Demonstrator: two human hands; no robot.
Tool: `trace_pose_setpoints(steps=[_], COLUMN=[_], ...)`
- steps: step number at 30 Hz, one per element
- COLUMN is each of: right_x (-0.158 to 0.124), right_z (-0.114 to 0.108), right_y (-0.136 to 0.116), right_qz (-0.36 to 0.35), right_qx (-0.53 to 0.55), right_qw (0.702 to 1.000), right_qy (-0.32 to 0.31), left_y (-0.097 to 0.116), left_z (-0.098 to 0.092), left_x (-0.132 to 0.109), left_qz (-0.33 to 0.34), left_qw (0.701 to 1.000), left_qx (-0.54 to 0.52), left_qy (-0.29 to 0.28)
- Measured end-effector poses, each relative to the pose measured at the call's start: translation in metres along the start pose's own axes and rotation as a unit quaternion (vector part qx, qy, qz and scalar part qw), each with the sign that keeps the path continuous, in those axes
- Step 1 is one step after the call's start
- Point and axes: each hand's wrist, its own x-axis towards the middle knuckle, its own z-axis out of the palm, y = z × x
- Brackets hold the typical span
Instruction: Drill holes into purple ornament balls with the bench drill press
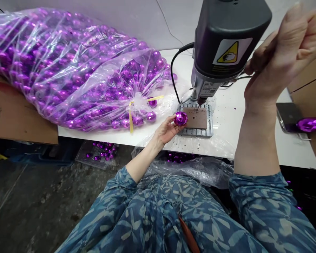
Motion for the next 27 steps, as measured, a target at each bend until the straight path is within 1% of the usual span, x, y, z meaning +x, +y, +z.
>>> trace_pose_setpoints(steps=[4, 8, 10, 13, 18, 22, 27], right_x=[-0.002, -0.003, -0.003, -0.004, -0.003, 0.000, 0.009], right_z=[0.000, -0.002, -0.003, -0.004, -0.006, -0.009, -0.008], right_y=[0.001, 0.003, 0.003, 0.004, 0.005, 0.006, 0.010], right_qz=[-0.005, -0.008, -0.005, 0.003, 0.004, 0.004, 0.021], right_qx=[0.005, 0.008, 0.001, -0.020, -0.044, -0.052, -0.054], right_qw=[1.000, 1.000, 1.000, 1.000, 0.999, 0.998, 0.998], right_qy=[0.001, 0.001, -0.003, -0.013, -0.024, -0.036, -0.037], left_y=[-0.002, -0.008, -0.011, -0.014, -0.014, -0.013, -0.012], left_z=[0.010, 0.012, 0.009, 0.003, -0.006, -0.012, -0.013], left_x=[0.000, 0.006, 0.010, 0.021, 0.043, 0.055, 0.060], left_qz=[-0.007, 0.003, 0.025, 0.076, 0.146, 0.176, 0.202], left_qw=[0.997, 0.996, 0.997, 0.997, 0.987, 0.980, 0.968], left_qx=[-0.071, -0.084, -0.058, -0.001, 0.073, 0.096, 0.148], left_qy=[0.015, 0.036, 0.032, 0.012, -0.002, -0.001, -0.018])
